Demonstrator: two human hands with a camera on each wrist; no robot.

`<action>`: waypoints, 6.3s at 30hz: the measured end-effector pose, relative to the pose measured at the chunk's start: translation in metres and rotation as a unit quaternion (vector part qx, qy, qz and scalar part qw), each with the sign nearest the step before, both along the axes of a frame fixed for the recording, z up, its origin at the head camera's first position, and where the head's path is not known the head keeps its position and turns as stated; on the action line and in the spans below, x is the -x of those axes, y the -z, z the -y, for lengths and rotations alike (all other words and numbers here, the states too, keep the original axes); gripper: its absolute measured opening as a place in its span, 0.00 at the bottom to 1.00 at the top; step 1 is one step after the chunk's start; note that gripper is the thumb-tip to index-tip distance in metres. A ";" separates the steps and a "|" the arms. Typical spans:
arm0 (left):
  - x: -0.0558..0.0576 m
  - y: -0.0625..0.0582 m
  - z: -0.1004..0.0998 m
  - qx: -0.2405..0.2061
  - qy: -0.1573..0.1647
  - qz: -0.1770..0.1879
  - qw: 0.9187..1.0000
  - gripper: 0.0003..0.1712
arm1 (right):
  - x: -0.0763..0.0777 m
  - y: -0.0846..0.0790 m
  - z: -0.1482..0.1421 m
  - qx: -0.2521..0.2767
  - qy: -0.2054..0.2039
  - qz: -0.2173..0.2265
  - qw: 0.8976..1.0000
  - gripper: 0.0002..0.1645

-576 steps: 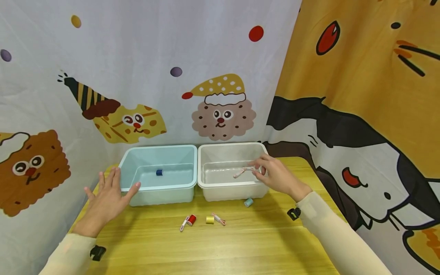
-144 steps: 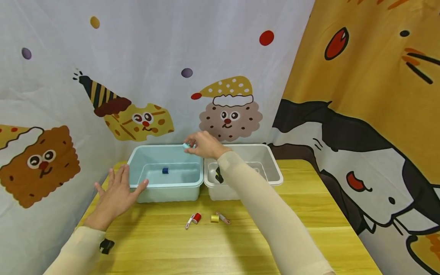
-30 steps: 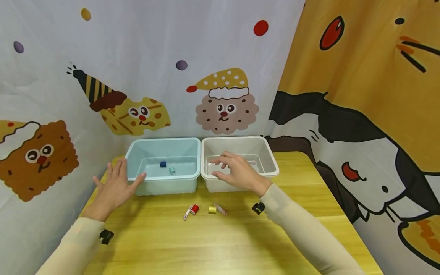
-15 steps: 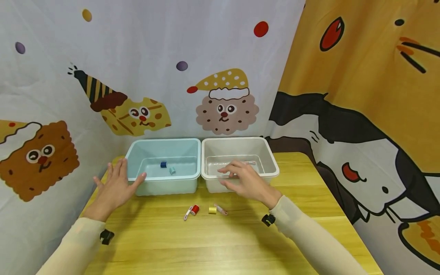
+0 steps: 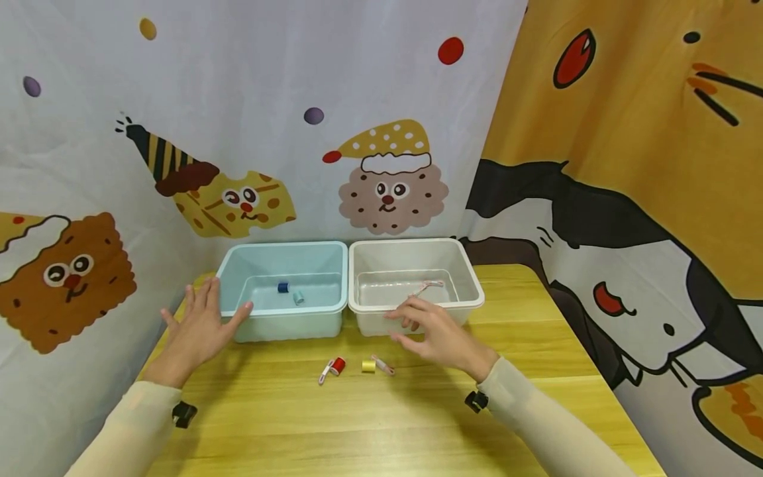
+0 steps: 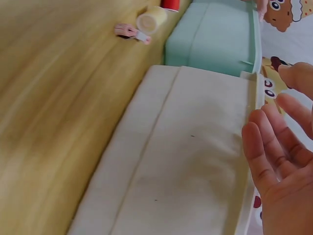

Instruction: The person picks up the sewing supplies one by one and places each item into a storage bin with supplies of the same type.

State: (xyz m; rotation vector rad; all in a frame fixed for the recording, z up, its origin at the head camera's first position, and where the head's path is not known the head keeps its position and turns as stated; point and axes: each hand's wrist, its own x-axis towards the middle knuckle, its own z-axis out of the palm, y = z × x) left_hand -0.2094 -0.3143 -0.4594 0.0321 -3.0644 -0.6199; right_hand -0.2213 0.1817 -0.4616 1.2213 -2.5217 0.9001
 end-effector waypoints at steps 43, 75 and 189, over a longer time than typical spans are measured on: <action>0.001 0.003 0.002 0.001 -0.001 -0.004 1.000 0.71 | -0.004 0.071 0.002 -0.082 0.001 0.133 0.988 0.30; 0.000 0.003 0.000 0.003 -0.002 -0.002 1.000 0.70 | 0.004 0.087 0.016 -0.063 0.020 0.196 0.978 0.18; 0.001 0.003 0.009 0.013 0.010 -0.001 1.000 0.70 | 0.005 -0.034 -0.001 -0.005 0.065 0.067 0.996 0.07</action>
